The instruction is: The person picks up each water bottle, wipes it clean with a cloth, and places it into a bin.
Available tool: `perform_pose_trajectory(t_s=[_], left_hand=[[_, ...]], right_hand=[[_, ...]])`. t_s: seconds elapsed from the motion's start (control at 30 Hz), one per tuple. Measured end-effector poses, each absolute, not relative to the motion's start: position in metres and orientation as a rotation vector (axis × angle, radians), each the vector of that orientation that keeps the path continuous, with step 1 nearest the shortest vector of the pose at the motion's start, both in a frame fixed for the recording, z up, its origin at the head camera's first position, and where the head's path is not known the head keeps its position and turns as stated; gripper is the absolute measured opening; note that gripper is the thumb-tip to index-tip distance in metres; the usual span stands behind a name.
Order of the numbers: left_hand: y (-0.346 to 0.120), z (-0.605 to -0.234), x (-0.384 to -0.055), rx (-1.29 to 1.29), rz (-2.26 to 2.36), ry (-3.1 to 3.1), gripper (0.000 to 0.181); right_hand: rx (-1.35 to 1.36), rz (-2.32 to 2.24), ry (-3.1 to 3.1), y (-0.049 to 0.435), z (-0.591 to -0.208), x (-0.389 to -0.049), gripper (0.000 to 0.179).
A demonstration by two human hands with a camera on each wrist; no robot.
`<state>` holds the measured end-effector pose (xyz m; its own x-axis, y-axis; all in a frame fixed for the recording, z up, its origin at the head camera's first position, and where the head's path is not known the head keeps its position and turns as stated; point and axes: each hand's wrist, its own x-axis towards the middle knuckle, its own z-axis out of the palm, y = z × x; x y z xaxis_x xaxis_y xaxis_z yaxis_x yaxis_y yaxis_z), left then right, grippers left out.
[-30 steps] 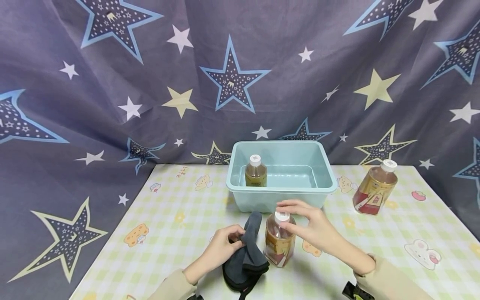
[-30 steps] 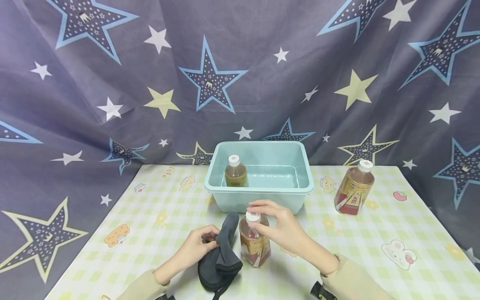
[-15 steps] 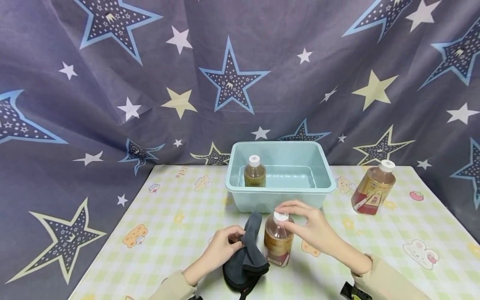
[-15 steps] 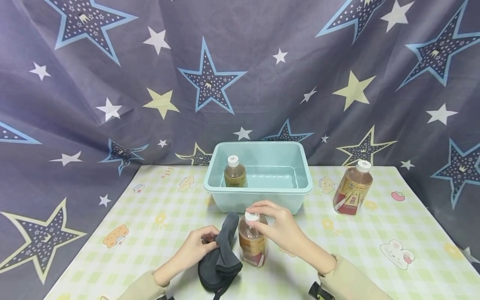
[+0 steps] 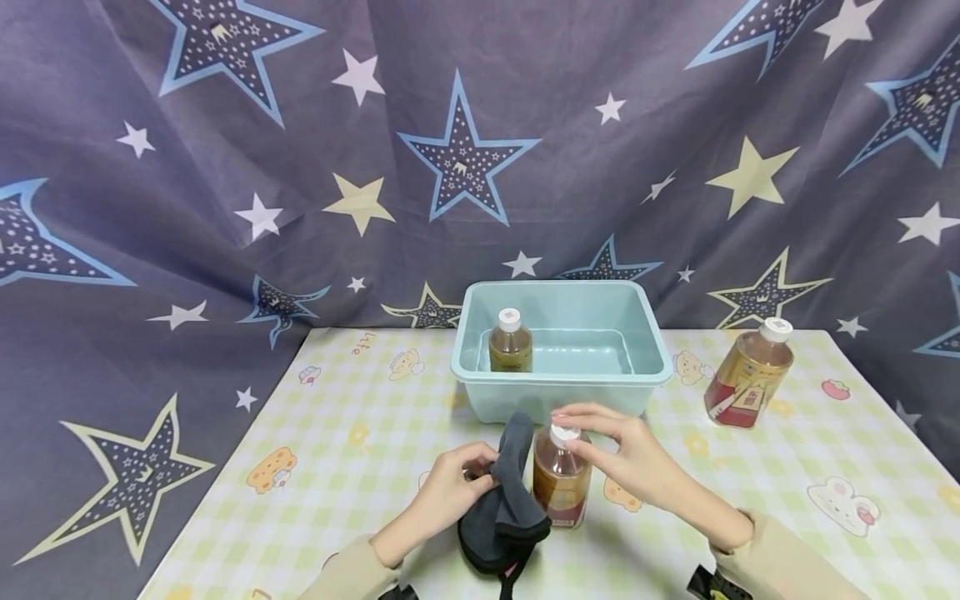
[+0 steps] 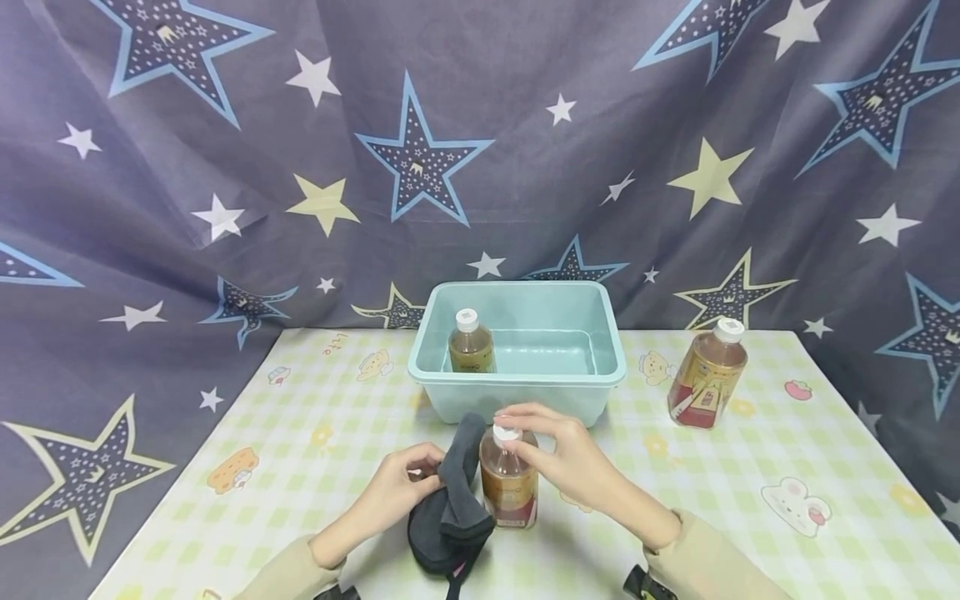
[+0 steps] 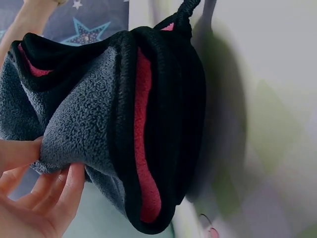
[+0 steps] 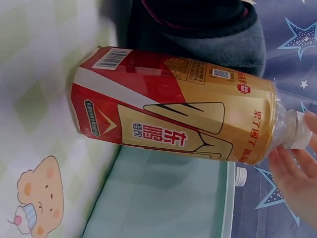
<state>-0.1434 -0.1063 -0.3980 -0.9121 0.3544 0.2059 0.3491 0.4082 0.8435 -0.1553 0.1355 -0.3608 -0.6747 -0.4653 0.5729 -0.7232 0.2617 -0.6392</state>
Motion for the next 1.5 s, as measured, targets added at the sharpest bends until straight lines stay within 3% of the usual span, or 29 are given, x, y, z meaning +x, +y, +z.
perform_pose_trajectory(t_s=[0.37, 0.73, 1.5], left_hand=[[-0.095, -0.397, -0.148, 0.633, 1.618, 2.656, 0.018], [-0.090, -0.403, -0.153, 0.851, 1.483, 2.871, 0.019], [-0.089, -0.425, -0.163, 0.864, 1.180, 2.898, 0.020]], right_hand=[[1.137, 1.348, -2.190, 0.134, -0.365, -0.156, 0.029], [1.158, 1.354, -2.169, 0.135, -0.368, -0.159, 0.029], [1.163, 1.398, -2.154, 0.135, -0.368, -0.159, 0.030]])
